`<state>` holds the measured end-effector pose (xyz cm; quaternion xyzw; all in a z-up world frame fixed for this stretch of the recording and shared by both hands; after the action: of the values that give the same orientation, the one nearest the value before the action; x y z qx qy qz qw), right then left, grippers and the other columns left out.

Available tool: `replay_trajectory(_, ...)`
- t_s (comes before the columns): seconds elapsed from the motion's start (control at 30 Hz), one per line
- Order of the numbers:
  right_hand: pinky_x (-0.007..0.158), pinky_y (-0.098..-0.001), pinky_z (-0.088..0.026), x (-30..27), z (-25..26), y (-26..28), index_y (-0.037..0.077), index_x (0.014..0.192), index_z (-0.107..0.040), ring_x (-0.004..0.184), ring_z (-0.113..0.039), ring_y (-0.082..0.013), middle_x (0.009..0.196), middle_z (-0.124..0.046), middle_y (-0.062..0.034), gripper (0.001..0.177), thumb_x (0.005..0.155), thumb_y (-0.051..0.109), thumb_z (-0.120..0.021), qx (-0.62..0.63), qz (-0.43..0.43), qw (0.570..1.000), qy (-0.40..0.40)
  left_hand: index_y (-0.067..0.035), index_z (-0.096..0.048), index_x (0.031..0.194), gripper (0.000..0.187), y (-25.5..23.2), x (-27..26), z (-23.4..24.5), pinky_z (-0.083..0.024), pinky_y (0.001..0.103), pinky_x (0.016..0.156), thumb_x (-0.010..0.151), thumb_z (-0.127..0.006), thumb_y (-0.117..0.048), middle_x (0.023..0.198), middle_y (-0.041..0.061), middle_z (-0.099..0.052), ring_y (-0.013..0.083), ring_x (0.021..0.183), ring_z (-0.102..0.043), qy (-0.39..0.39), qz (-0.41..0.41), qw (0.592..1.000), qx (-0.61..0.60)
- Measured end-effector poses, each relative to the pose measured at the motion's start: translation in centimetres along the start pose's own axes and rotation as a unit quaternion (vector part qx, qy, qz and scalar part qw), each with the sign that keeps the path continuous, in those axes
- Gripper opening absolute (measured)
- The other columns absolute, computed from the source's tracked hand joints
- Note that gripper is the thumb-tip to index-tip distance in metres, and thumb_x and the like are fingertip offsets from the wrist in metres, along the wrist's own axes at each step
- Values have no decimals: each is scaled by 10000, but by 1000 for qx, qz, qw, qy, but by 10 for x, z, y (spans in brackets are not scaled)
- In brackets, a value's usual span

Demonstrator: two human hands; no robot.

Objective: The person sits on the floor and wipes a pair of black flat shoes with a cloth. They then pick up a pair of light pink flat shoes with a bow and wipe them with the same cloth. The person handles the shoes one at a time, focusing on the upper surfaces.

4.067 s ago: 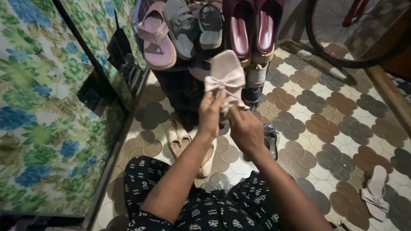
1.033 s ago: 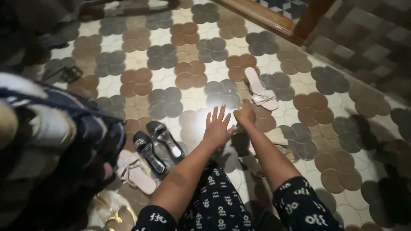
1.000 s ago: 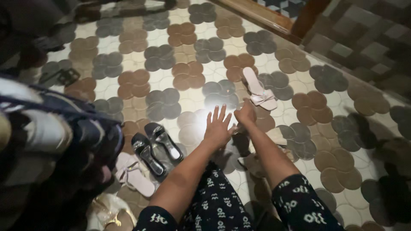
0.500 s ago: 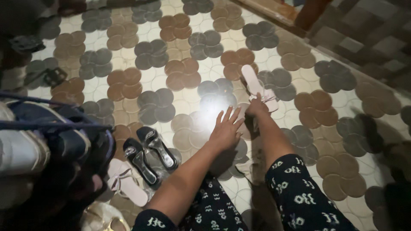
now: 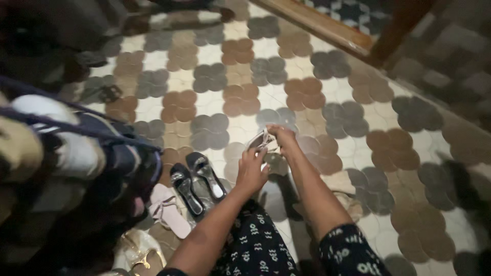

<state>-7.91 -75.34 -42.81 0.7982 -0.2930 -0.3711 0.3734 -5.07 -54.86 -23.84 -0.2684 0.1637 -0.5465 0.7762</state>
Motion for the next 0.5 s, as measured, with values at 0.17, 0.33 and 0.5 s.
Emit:
replay_trajectory(0.17, 656, -361, -592, -73, -118, 6, 13, 1043, -682, 680, -665, -209, 868, -701, -97, 175, 942, 156, -693, 221, -120, 964, 86, -73, -503, 1445, 703, 30, -54, 87, -404, 486, 1078, 793, -758, -135, 1450, 167, -491, 402, 1270, -478, -157, 23, 986, -52)
replay_trajectory(0.33, 636, -341, -586, -189, -251, 42, -13, 1139, -682, 670, -673, -214, 838, -697, -123, 343, 950, 273, -657, 245, -143, 933, 223, -45, -430, 1502, 794, 63, -135, 180, -375, 505, 1110, 798, -794, -95, 1457, 261, -417, 453, 1335, -415, -329, 69, 941, -44)
replay_trajectory(0.5, 692, -330, -587, -288, -341, 56, -106, 1236, -639, 755, -685, -219, 928, -700, -144, 526, 1001, 363, -616, 250, -179, 910, 279, 8, -202, 1537, 1080, 111, -220, 234, -328, 491, 1089, 682, -857, -74, 1456, 275, -322, 423, 1323, -365, -504, 147, 835, -163)
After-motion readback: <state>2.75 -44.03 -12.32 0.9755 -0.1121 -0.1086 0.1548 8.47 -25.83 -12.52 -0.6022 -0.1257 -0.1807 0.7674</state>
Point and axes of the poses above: each hand's wrist, its own x-axis towards the middle knuckle, its own z-axis out of the back of the hand, y = z × x, the point moved 10 cm from there along x, towards the middle knuckle
